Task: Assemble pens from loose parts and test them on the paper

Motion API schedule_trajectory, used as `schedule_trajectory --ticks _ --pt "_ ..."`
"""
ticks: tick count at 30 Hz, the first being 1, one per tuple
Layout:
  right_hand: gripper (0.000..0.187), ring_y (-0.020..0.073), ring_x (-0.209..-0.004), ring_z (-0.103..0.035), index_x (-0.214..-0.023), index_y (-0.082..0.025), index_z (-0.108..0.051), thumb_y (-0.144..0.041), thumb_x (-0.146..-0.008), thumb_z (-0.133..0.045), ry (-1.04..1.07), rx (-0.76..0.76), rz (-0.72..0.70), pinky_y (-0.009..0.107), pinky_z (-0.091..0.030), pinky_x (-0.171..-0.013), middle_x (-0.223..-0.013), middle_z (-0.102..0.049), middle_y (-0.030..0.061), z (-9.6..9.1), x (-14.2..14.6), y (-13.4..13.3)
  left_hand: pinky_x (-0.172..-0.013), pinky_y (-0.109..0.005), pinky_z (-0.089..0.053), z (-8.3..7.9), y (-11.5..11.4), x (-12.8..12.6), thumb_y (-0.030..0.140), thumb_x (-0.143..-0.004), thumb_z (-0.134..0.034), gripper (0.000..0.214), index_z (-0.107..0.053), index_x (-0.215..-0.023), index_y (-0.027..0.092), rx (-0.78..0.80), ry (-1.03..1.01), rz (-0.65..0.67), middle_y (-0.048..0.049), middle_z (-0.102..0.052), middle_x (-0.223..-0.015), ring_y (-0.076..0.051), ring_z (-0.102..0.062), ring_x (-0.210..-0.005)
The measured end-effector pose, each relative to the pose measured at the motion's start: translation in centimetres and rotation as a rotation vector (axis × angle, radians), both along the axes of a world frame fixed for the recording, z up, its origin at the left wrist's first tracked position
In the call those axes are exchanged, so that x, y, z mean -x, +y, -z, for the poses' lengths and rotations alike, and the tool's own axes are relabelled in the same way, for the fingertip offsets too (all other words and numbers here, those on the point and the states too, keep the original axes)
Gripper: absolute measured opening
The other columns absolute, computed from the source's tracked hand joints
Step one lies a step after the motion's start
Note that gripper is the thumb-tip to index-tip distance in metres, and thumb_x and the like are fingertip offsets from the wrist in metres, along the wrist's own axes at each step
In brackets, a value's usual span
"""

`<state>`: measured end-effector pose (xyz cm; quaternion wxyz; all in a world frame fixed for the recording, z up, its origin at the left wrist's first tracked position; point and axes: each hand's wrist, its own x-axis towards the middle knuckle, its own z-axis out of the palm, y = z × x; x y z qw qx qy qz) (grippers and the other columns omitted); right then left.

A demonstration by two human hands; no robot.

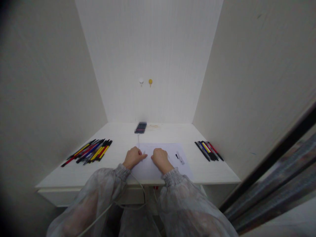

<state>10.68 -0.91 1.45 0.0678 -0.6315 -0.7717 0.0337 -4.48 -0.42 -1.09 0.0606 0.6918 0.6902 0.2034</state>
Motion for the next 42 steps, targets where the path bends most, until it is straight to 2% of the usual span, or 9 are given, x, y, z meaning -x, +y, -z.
schedule_trajectory --ticks 6,9,13,19,23,29,32,36,42 --pt "0.025 0.0226 -0.081 -0.06 -0.083 -0.01 -0.065 -0.024 -0.067 -0.052 0.057 0.002 0.014 0.026 -0.041 -0.064 -0.086 -0.065 0.0149 0.0 -0.8 0.8 -0.064 -0.028 -0.034 0.2 0.0 0.1 0.059 -0.064 -0.052 0.045 -0.061 -0.059 0.015 -0.045 -0.016 0.001 -0.0084 -0.058 -0.074 -0.02 -0.054 -0.073" --pt "0.02 0.018 -0.075 -0.06 -0.074 -0.012 -0.065 -0.024 -0.068 -0.051 0.22 -0.034 0.035 0.023 -0.039 -0.064 -0.078 -0.066 0.0096 0.0 -2.2 1.4 -0.068 -0.029 -0.035 -0.2 -0.1 0.0 0.058 -0.067 -0.049 0.045 -0.061 -0.061 0.015 -0.141 -0.047 0.018 -0.0081 -0.057 -0.074 -0.019 -0.053 -0.075" --pt "0.019 0.0128 -0.065 -0.057 -0.072 -0.013 -0.063 -0.023 -0.07 -0.048 0.515 -0.113 0.019 0.019 -0.038 -0.059 -0.07 -0.065 0.0048 -0.2 -3.3 1.5 -0.07 -0.026 -0.036 -1.3 0.1 -0.8 0.047 -0.073 -0.049 0.035 -0.06 -0.069 0.015 -0.24 -0.241 0.162 -0.0056 -0.058 -0.076 -0.015 -0.052 -0.075" --pt "0.019 0.0114 -0.058 -0.054 -0.07 -0.013 -0.062 -0.026 -0.072 -0.048 0.72 -0.247 -0.11 0.019 -0.038 -0.056 -0.062 -0.062 0.0028 0.0 -2.4 0.3 -0.059 -0.022 -0.036 -2.0 0.4 -3.0 0.048 -0.074 -0.044 0.039 -0.058 -0.066 0.013 0.013 -0.67 0.424 -0.0006 -0.055 -0.061 -0.012 -0.049 -0.061" --pt "0.017 0.0126 -0.057 -0.054 -0.07 -0.013 -0.063 -0.023 -0.071 -0.05 0.751 -0.264 -0.159 0.022 -0.04 -0.057 -0.062 -0.063 0.004 0.6 -2.0 0.1 -0.053 -0.021 -0.032 -1.7 0.4 -3.3 0.045 -0.069 -0.05 0.034 -0.056 -0.063 0.012 0.061 -0.862 0.407 0.0018 -0.051 -0.055 -0.009 -0.043 -0.053" --pt "0.024 0.014 -0.071 -0.059 -0.089 -0.014 -0.063 -0.025 -0.07 -0.052 0.959 -0.127 -0.266 0.024 -0.044 -0.067 -0.081 -0.066 0.0062 2.0 -2.9 0.4 -0.048 -0.02 -0.027 -1.5 0.4 -2.9 0.037 -0.065 -0.059 0.026 -0.056 -0.063 0.012 0.097 -1.063 0.402 0.0046 -0.046 -0.05 -0.006 -0.037 -0.047" --pt "0.025 0.0144 -0.068 -0.059 -0.087 -0.013 -0.063 -0.028 -0.072 -0.05 0.855 -0.177 -0.148 0.024 -0.043 -0.064 -0.076 -0.066 0.006 1.9 -4.3 0.0 -0.048 -0.019 -0.029 -1.4 0.4 -2.7 0.036 -0.066 -0.059 0.025 -0.056 -0.063 0.011 0.092 -1.22 0.393 0.0028 -0.05 -0.052 -0.006 -0.04 -0.047" --pt "0.023 0.0156 -0.063 -0.057 -0.07 -0.015 -0.063 -0.031 -0.075 -0.047 0.473 -0.192 -0.002 0.024 -0.038 -0.059 -0.067 -0.064 0.006 1.0 -5.4 -1.5 -0.051 -0.018 -0.037 -1.2 1.0 -2.0 0.03 -0.069 -0.058 0.019 -0.055 -0.069 0.011 0.148 -1.603 0.325 -0.0039 -0.06 -0.069 -0.006 -0.05 -0.054" --pt "0.027 0.0203 -0.074 -0.059 -0.077 -0.014 -0.061 -0.036 -0.075 -0.047 0.121 -0.106 0.046 0.027 -0.036 -0.062 -0.077 -0.065 0.0105 1.0 -4.7 -3.1 -0.05 -0.012 -0.041 -1.2 2.5 0.1 0.011 -0.076 -0.051 0.01 -0.054 -0.067 0.013 0.025 -2.038 0.037 -0.0006 -0.059 -0.065 -0.002 -0.05 -0.05"
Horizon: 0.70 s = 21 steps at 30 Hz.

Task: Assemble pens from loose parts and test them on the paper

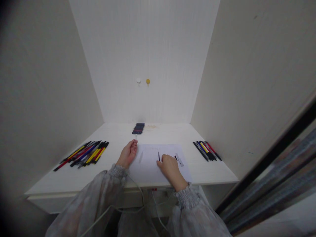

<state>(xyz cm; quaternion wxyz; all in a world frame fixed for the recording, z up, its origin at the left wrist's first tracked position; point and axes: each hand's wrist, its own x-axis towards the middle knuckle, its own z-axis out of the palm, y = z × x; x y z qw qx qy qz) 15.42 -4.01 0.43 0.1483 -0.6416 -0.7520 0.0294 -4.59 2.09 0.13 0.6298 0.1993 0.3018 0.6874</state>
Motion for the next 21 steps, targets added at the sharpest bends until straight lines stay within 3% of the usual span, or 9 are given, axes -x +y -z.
schedule_trajectory --ticks 7,17,21 --pt "0.025 0.0227 -0.081 -0.059 -0.085 -0.011 -0.06 -0.028 -0.076 -0.044 -0.125 0.039 0.016 0.029 -0.037 -0.065 -0.083 -0.064 0.0142 0.3 0.8 -0.3 -0.06 -0.01 -0.046 0.3 0.2 0.4 0.005 -0.077 -0.05 0.011 -0.059 -0.076 0.012 0.015 -0.109 -0.089 -0.002 -0.062 -0.073 -0.004 -0.058 -0.068" --pt "0.024 0.0249 -0.082 -0.06 -0.084 -0.008 -0.063 -0.013 -0.074 -0.042 -0.205 0.063 0.034 0.032 -0.039 -0.068 -0.084 -0.064 0.0187 -0.5 2.5 -0.1 -0.051 -0.013 -0.043 0.4 -0.8 -0.5 0.014 -0.07 -0.06 0.004 -0.059 -0.074 0.012 0.008 0.179 0.136 -0.0052 -0.063 -0.078 -0.006 -0.057 -0.061" --pt "0.021 0.0233 -0.075 -0.061 -0.078 -0.008 -0.063 -0.018 -0.073 -0.045 -0.102 -0.02 0.048 0.03 -0.039 -0.065 -0.078 -0.065 0.0163 -0.8 2.5 -0.4 -0.047 -0.013 -0.038 0.6 -0.9 -0.7 0.015 -0.067 -0.063 0.007 -0.061 -0.073 0.013 -0.021 0.262 0.154 -0.0029 -0.061 -0.075 -0.003 -0.05 -0.054"
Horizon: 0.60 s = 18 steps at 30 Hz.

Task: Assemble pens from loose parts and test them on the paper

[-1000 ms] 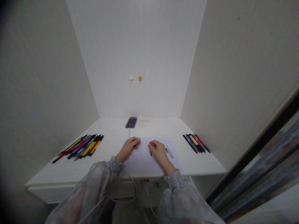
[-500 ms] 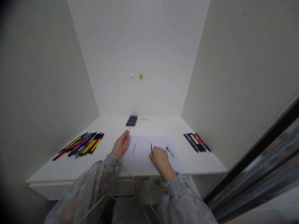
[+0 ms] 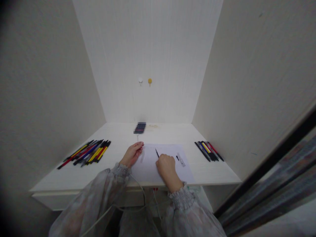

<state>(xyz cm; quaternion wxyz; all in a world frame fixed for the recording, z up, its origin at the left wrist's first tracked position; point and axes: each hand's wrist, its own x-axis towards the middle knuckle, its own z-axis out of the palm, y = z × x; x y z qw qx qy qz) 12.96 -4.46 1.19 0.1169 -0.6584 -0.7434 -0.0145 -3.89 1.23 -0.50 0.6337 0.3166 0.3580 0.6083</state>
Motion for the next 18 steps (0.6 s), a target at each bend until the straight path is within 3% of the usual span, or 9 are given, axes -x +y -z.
schedule_trajectory --ticks 4,7,18 --pt "0.016 0.0143 -0.063 -0.059 -0.074 -0.014 -0.06 -0.022 -0.073 -0.047 0.37 -0.084 -0.156 0.021 -0.038 -0.058 -0.068 -0.065 0.0052 0.5 -0.2 -1.0 -0.045 -0.012 -0.036 0.0 -0.1 -0.1 0.017 -0.064 -0.066 0.013 -0.061 -0.075 0.012 -0.022 -0.022 0.048 -0.0017 -0.059 -0.072 -0.003 -0.047 -0.052" --pt "0.014 0.0116 -0.057 -0.057 -0.077 -0.015 -0.059 -0.021 -0.073 -0.046 0.564 -0.081 -0.265 0.019 -0.038 -0.054 -0.064 -0.063 0.0018 1.3 0.0 -1.4 -0.045 -0.012 -0.035 -0.3 -0.2 -0.2 0.019 -0.064 -0.066 0.016 -0.061 -0.076 0.011 -0.021 -0.044 0.084 -0.0019 -0.059 -0.074 -0.002 -0.045 -0.051" --pt "0.013 0.0125 -0.057 -0.056 -0.077 -0.016 -0.058 -0.02 -0.072 -0.047 0.615 -0.08 -0.265 0.021 -0.039 -0.056 -0.064 -0.064 0.0023 2.0 0.5 -1.0 -0.045 -0.014 -0.033 -0.8 -0.7 -0.3 0.017 -0.063 -0.066 0.013 -0.061 -0.074 0.011 -0.036 -0.04 0.142 -0.0011 -0.058 -0.07 -0.002 -0.041 -0.049"
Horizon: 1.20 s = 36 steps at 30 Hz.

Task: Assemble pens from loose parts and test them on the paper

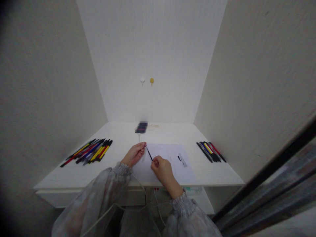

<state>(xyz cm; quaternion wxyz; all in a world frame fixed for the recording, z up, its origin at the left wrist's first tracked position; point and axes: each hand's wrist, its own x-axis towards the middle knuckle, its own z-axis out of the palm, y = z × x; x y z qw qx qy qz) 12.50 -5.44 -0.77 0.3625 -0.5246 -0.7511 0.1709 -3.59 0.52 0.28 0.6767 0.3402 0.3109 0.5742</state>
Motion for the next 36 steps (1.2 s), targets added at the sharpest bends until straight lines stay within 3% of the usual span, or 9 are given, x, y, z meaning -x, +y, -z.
schedule_trajectory --ticks 21,28,36 --pt "0.015 0.0128 -0.058 -0.056 -0.081 -0.016 -0.058 -0.02 -0.073 -0.046 0.028 -0.012 0.026 0.021 -0.04 -0.056 -0.065 -0.063 0.002 -0.1 0.0 0.0 -0.045 -0.017 -0.028 0.2 -0.2 -0.2 0.025 -0.059 -0.069 0.021 -0.063 -0.072 0.01 -0.103 0.203 0.097 -0.0016 -0.057 -0.068 -0.003 -0.04 -0.048" --pt "0.02 0.0146 -0.07 -0.056 -0.084 -0.015 -0.062 -0.023 -0.077 -0.045 0.052 -0.068 -0.008 0.024 -0.041 -0.066 -0.078 -0.064 0.0057 0.9 0.1 0.8 -0.044 -0.017 -0.026 -0.1 -0.5 -0.4 0.029 -0.058 -0.07 0.023 -0.064 -0.071 0.01 -0.138 0.249 0.09 0.0008 -0.052 -0.059 -0.003 -0.038 -0.047" --pt "0.019 0.0139 -0.065 -0.056 -0.081 -0.015 -0.061 -0.026 -0.075 -0.047 0.147 -0.017 0.015 0.023 -0.042 -0.062 -0.073 -0.064 0.0044 1.2 0.2 0.9 -0.046 -0.017 -0.027 -0.3 -0.7 -0.5 0.028 -0.059 -0.07 0.026 -0.065 -0.077 0.01 -0.155 0.267 0.104 -0.0018 -0.057 -0.064 -0.003 -0.039 -0.048"
